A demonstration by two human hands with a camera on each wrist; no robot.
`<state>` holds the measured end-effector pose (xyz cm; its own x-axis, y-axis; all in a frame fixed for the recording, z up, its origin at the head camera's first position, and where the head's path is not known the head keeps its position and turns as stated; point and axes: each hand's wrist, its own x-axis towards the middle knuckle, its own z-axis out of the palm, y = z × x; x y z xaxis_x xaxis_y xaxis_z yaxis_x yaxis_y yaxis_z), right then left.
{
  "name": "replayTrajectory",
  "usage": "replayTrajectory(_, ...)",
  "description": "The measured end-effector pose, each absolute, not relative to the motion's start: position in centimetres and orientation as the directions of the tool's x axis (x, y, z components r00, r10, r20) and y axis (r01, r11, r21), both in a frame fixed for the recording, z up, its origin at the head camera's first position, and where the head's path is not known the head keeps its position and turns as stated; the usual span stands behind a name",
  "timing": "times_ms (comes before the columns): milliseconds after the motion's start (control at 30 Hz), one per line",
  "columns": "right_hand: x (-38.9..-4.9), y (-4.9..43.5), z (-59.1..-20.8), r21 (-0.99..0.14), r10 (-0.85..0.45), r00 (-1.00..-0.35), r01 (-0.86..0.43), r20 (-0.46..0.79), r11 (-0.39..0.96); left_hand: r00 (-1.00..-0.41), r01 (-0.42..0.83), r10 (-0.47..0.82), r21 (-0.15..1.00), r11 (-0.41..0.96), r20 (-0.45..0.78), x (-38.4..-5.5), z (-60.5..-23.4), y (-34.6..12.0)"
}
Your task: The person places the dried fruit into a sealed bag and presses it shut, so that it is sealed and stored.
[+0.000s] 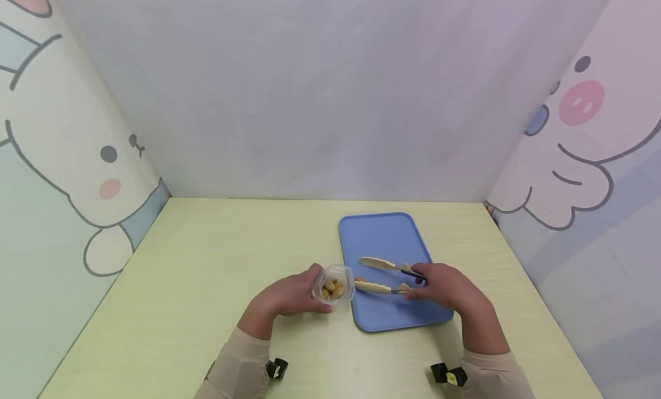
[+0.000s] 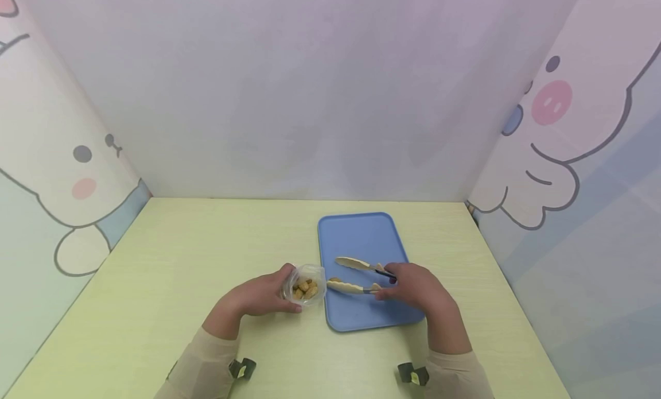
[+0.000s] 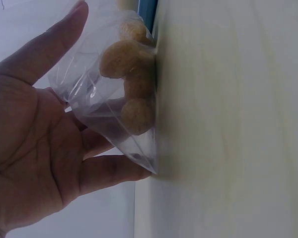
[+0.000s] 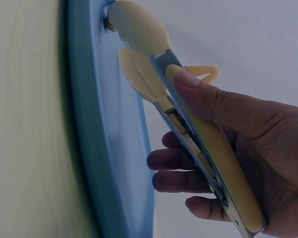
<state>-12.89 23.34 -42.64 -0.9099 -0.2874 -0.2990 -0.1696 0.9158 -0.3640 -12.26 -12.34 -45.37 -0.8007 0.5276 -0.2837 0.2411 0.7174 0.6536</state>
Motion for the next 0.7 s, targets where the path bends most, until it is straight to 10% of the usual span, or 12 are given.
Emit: replayTrajectory(700, -13.23, 22.85, -43.33, -0.360, -0.346, -0.898, -0.238, -0.273, 0.902, -0.805, 0.247, 0.525, 0.649, 0.720, -0.276, -12.34, -45.60, -12.50)
